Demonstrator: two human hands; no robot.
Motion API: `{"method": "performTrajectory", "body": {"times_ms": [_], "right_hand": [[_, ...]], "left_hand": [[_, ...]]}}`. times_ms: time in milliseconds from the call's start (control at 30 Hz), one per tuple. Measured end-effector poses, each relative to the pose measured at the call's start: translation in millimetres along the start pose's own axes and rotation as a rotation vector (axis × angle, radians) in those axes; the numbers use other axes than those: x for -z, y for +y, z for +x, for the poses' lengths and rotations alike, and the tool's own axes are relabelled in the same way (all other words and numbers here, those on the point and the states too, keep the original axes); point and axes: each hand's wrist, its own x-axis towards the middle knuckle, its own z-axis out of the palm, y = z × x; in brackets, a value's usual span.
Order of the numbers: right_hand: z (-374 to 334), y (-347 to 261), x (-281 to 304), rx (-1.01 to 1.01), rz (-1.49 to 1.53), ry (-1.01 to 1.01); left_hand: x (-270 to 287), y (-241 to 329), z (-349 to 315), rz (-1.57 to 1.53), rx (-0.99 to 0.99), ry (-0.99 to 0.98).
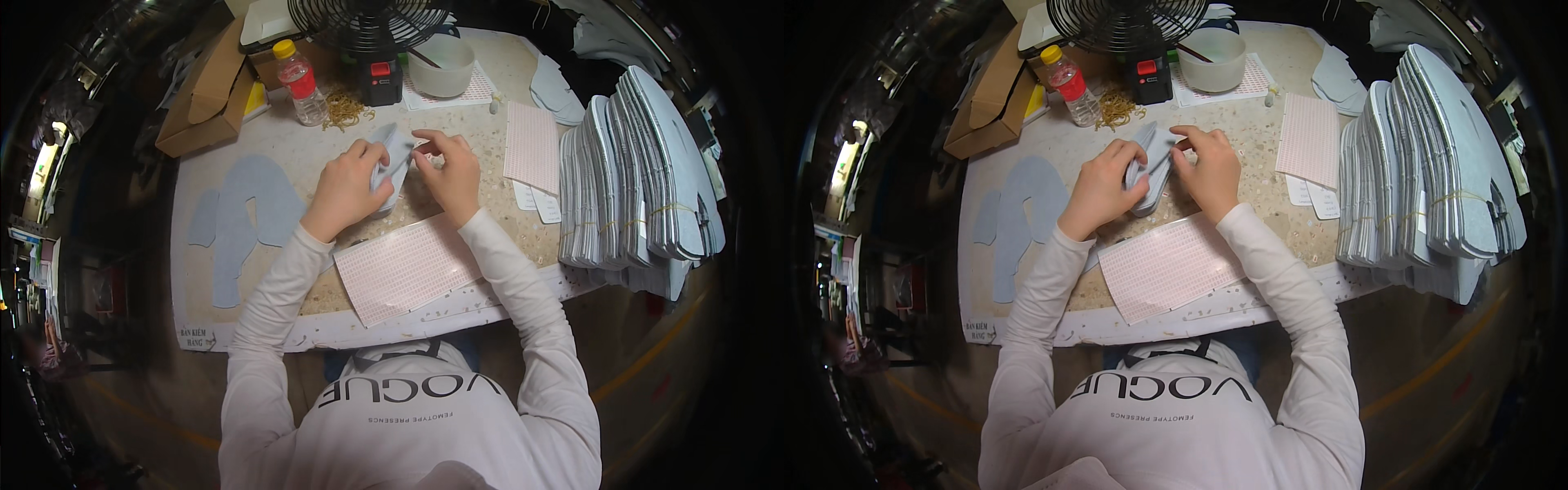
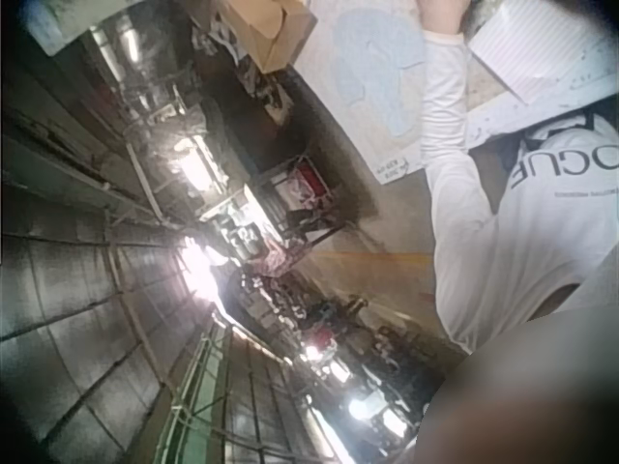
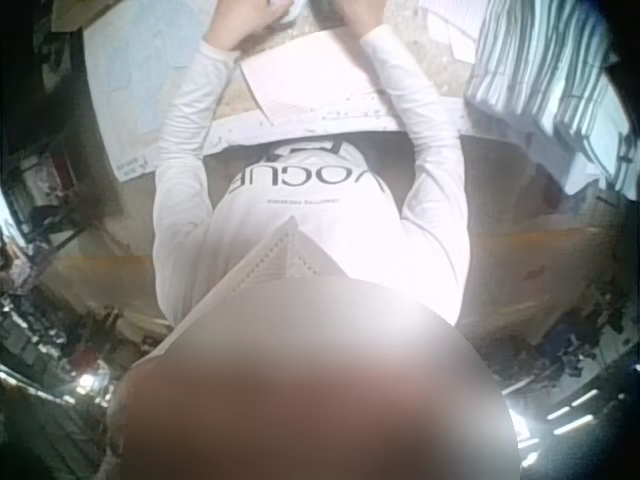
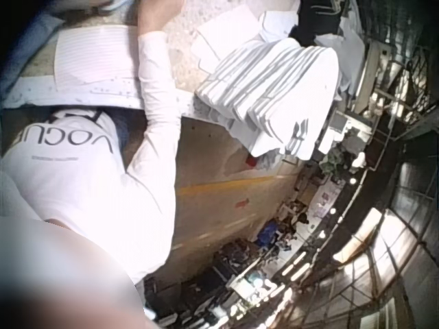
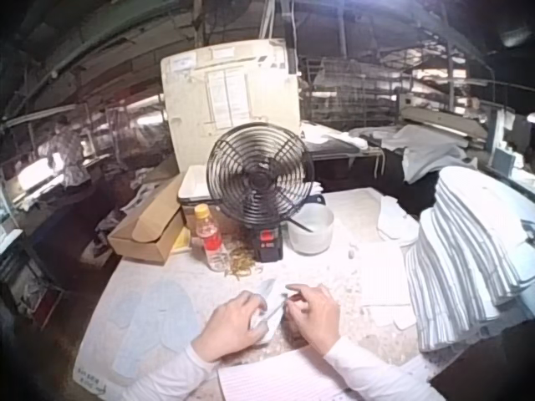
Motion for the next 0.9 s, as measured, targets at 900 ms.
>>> {"method": "performTrajectory", "body": {"times_ms": [900], "right_hand": [[-2,6,-5,-0.193,0.406,-0.181]], "left_hand": [[-6,15,-2,0.139,0.049,0.014]]}}
